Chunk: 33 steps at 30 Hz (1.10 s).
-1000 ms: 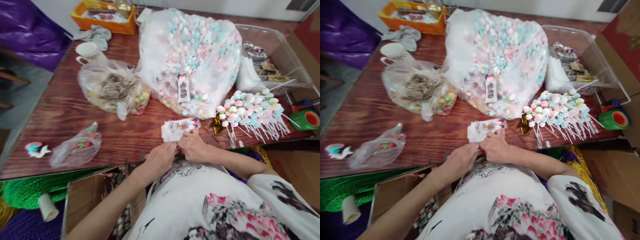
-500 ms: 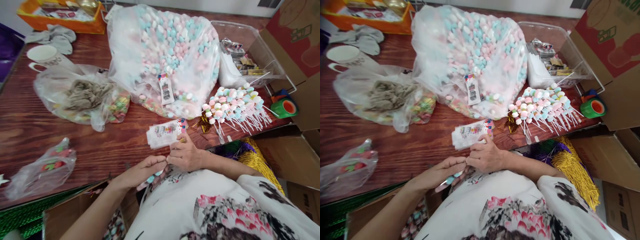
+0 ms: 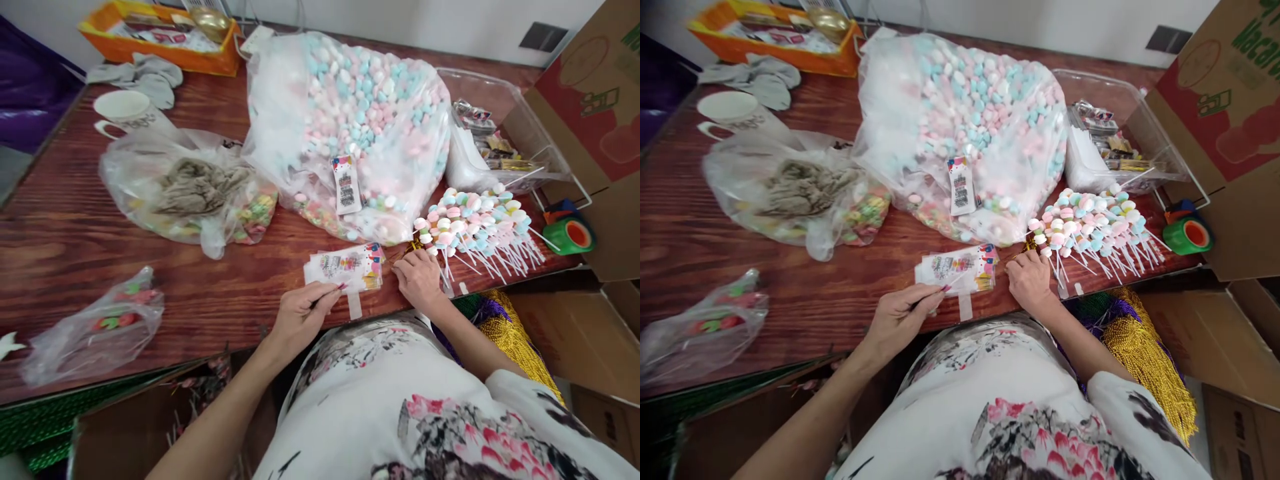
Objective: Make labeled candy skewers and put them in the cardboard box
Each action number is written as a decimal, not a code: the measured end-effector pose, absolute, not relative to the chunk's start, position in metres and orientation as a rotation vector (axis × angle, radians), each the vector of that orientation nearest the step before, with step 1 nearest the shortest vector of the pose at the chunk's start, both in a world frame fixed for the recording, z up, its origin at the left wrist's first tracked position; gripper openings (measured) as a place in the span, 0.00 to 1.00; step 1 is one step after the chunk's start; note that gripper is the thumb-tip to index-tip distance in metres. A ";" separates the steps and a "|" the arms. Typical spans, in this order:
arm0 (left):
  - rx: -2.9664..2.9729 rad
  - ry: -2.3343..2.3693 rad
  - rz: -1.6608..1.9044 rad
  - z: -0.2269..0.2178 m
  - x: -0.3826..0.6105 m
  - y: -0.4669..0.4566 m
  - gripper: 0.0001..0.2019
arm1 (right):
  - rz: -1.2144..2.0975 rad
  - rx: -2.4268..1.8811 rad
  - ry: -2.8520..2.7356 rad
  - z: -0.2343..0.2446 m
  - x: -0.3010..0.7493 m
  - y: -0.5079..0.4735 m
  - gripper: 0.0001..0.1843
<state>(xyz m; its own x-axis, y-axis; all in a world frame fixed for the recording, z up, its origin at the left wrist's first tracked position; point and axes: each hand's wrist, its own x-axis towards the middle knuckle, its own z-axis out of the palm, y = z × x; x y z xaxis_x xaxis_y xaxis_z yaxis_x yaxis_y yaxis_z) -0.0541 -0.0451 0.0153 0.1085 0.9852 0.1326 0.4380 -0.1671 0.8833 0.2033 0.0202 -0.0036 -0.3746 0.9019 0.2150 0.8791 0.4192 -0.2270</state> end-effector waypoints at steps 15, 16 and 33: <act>0.958 1.400 0.931 0.024 -0.036 -0.050 0.15 | 1.193 -1.158 -1.584 0.018 0.223 0.024 0.08; 0.997 1.388 0.932 0.023 -0.032 -0.049 0.14 | 1.231 -1.147 -1.499 0.016 0.222 0.026 0.08; 1.088 1.273 1.025 0.024 -0.013 -0.037 0.12 | 0.372 -0.789 -2.155 0.015 0.153 -0.008 0.16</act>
<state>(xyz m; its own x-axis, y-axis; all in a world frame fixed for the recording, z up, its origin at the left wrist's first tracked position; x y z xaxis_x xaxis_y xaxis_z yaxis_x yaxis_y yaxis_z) -0.0131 -0.0365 0.0240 0.0416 0.9792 -0.1987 0.0149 0.1983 0.9800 0.1527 -0.0083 0.0151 -0.4903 0.6466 0.5844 0.4134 0.7628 -0.4972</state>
